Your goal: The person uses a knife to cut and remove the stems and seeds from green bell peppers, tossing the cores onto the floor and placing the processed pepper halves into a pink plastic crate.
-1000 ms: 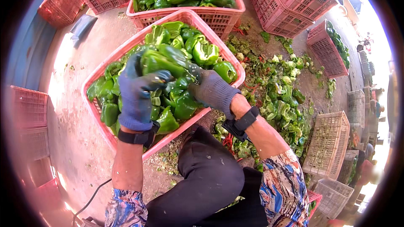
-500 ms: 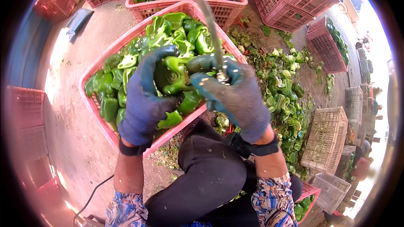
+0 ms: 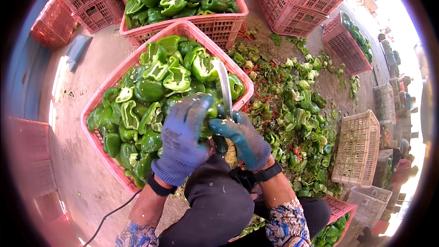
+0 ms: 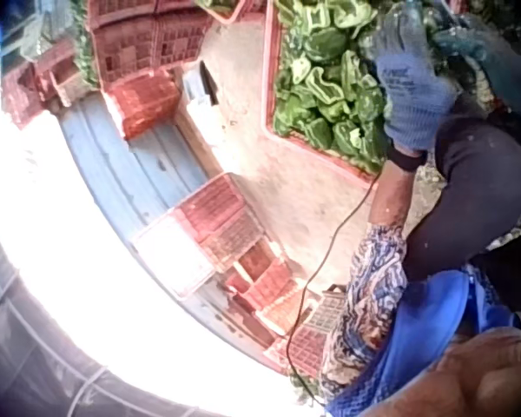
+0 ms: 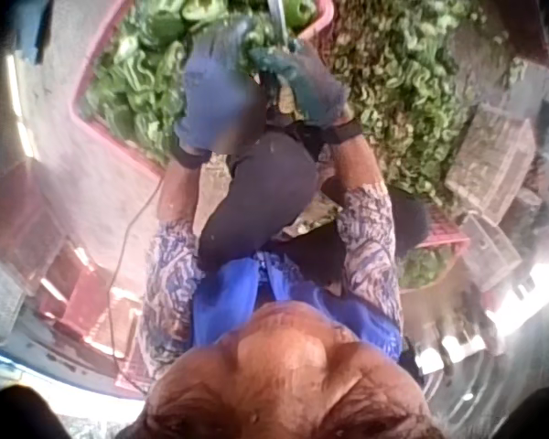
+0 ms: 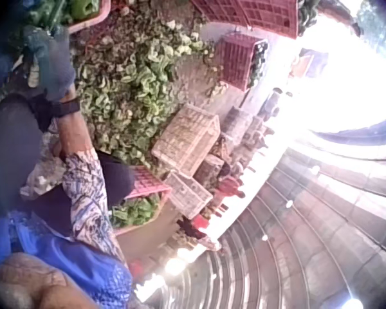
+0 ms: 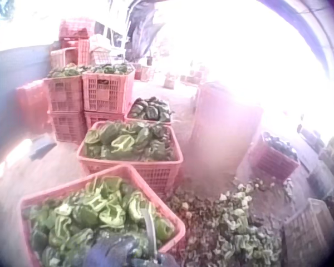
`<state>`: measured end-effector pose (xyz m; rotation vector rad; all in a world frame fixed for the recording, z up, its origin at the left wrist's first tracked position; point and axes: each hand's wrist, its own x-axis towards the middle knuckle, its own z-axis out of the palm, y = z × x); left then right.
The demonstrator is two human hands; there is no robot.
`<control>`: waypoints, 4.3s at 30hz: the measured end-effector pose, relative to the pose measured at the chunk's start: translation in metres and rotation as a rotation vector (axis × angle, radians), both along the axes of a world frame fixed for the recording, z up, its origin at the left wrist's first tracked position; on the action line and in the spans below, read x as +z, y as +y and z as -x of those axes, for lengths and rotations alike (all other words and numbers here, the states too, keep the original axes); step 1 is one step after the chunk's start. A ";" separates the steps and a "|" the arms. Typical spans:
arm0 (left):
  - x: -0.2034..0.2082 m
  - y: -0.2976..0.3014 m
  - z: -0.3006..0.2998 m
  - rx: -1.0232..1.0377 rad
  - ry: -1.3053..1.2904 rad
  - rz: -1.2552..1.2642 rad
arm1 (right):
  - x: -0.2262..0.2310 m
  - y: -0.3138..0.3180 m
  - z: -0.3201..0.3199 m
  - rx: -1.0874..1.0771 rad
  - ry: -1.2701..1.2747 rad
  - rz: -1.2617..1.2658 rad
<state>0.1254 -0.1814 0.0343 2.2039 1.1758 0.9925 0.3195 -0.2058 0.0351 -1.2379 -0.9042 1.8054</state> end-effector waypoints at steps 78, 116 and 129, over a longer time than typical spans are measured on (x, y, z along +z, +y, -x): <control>-0.070 0.332 0.042 0.029 0.792 0.151 | -0.075 -0.031 -0.113 -0.605 -0.687 -0.321; -0.135 0.012 -0.262 -1.099 1.009 0.041 | -0.250 -0.296 -0.220 -0.977 -0.170 0.420; -0.249 -0.109 -0.314 -0.915 0.641 0.102 | -0.234 -0.336 -0.217 -1.156 -0.200 0.555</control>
